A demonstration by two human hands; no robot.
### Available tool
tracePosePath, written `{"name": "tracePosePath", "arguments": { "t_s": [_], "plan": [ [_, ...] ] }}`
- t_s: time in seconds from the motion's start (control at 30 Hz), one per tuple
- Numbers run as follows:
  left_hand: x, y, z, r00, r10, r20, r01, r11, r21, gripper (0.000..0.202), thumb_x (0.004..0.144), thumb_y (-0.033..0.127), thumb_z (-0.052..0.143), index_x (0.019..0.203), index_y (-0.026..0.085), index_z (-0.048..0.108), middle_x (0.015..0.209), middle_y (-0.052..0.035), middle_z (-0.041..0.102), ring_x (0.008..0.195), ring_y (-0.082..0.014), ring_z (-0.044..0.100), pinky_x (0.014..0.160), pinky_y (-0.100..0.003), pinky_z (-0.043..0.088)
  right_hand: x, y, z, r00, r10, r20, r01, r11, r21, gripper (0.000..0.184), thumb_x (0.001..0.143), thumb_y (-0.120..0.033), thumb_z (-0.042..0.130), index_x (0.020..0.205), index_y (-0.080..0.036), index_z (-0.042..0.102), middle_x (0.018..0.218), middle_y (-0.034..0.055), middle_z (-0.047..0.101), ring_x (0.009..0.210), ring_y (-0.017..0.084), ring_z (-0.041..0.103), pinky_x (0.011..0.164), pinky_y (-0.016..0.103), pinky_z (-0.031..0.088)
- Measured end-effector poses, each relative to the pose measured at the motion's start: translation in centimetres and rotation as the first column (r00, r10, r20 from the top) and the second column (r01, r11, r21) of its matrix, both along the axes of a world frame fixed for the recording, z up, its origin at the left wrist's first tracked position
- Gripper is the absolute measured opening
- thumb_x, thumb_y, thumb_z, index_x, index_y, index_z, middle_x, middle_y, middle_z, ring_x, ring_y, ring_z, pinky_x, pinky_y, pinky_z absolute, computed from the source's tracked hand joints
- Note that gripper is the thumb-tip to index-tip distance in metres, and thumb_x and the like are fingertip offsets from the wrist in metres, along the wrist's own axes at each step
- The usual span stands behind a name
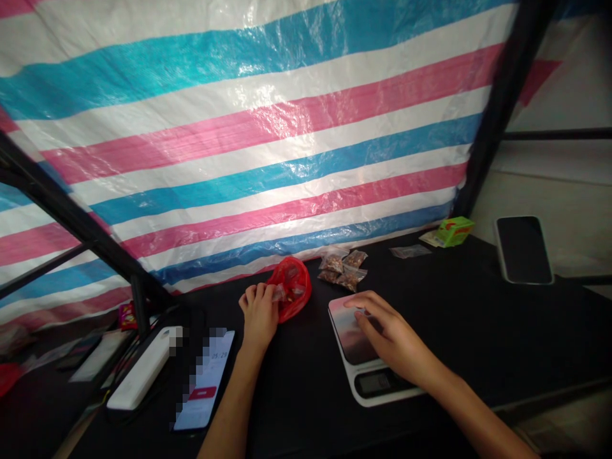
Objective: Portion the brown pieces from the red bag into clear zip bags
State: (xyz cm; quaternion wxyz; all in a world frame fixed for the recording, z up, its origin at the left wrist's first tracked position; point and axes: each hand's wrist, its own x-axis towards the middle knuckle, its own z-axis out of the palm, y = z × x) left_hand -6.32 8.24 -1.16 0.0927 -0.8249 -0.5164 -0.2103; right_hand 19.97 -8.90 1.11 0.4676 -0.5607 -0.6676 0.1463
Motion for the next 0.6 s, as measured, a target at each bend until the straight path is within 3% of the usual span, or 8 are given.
{"name": "tracePosePath", "arguments": {
  "t_s": [0.23,0.37,0.47,0.6],
  "plan": [
    [0.3,-0.2,0.3,0.993,0.013,0.115,-0.010,1.000,-0.023,0.031,0.095,0.024,0.060,0.125,0.023,0.067,0.121,-0.0103,0.066,0.117,-0.0333,0.048,0.100,-0.051,0.037,0.1,0.0,-0.2,1.000,0.016,0.005,-0.016,1.000,-0.004,0.031,0.105,-0.023,0.049,0.130,-0.032,0.066,0.132,0.0055,0.065,0.122,0.022,0.063,0.109,0.039,0.050],
    [0.6,-0.1,0.4,0.961,0.024,0.276,-0.013,0.999,-0.042,0.024,0.095,0.028,0.060,0.118,0.024,0.068,0.114,-0.0090,0.071,0.111,-0.0319,0.056,0.100,-0.051,0.039,0.2,0.1,-0.4,0.999,0.032,-0.008,-0.032,0.999,-0.008,0.029,0.105,-0.022,0.049,0.126,-0.031,0.066,0.125,0.0046,0.067,0.120,0.022,0.064,0.108,0.038,0.051],
    [1.1,-0.2,0.5,0.863,-0.029,0.505,0.071,0.995,-0.064,0.021,0.097,0.030,0.057,0.115,0.024,0.067,0.109,-0.0072,0.074,0.104,-0.0281,0.065,0.101,-0.048,0.043,0.2,0.1,-0.4,0.999,0.039,-0.009,-0.039,0.999,0.001,0.027,0.105,-0.022,0.049,0.124,-0.031,0.066,0.126,0.0047,0.066,0.119,0.022,0.065,0.106,0.037,0.052],
    [2.4,-1.4,0.6,0.625,-0.114,0.772,0.262,0.963,-0.069,0.023,0.099,0.039,0.056,0.115,0.023,0.063,0.111,-0.0073,0.072,0.101,-0.0240,0.068,0.090,-0.037,0.052,-0.2,0.1,0.0,0.999,0.041,-0.005,-0.041,0.999,0.004,0.028,0.106,-0.023,0.048,0.127,-0.031,0.065,0.130,0.0056,0.066,0.121,0.021,0.064,0.106,0.037,0.051]
  ]
}}
